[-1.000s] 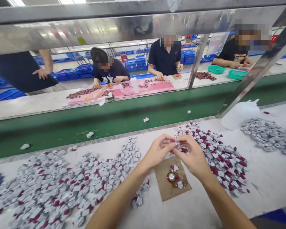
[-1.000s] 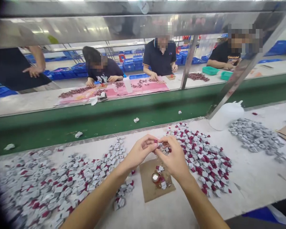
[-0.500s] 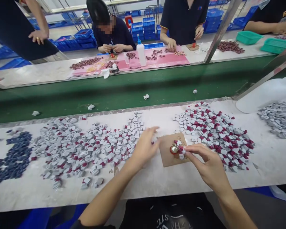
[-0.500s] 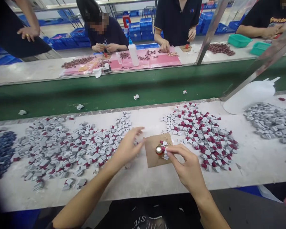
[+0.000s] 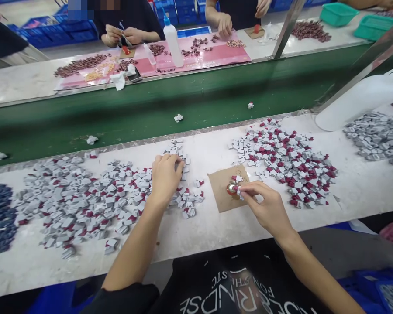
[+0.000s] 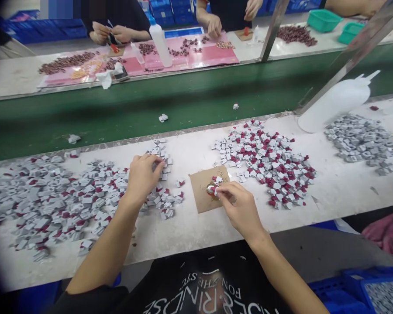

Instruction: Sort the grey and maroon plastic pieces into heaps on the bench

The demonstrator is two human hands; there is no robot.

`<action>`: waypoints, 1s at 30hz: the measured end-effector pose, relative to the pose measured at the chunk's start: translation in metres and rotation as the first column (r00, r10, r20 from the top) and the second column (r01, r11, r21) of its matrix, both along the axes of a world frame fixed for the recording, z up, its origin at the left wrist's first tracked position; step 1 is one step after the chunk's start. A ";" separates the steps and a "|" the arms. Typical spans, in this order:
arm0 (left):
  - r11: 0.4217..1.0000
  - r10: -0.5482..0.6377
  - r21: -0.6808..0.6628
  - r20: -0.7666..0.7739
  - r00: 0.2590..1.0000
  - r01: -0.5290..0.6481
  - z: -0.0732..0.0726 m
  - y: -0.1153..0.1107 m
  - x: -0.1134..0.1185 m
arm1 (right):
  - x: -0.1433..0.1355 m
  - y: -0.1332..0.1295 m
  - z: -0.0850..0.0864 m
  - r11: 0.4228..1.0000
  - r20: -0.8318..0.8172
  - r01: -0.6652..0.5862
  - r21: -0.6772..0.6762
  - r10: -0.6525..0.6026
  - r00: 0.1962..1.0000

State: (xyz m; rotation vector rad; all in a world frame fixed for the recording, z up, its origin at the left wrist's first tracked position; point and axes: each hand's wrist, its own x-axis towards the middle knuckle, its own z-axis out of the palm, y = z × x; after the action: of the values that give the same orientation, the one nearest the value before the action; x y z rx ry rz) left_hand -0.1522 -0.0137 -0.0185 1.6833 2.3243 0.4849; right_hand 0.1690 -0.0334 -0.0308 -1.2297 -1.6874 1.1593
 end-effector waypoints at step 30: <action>0.964 -0.171 -0.136 0.334 0.927 0.227 -0.004 0.010 0.040 | -0.002 0.009 0.008 0.998 -0.043 0.016 -0.060 -0.019 0.999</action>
State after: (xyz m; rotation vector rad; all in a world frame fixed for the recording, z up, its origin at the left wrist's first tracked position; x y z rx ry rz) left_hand -0.1125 -0.0042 -0.0226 1.6023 1.8850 0.4617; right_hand 0.1673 -0.0240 -0.0225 -1.2443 -1.6176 1.2249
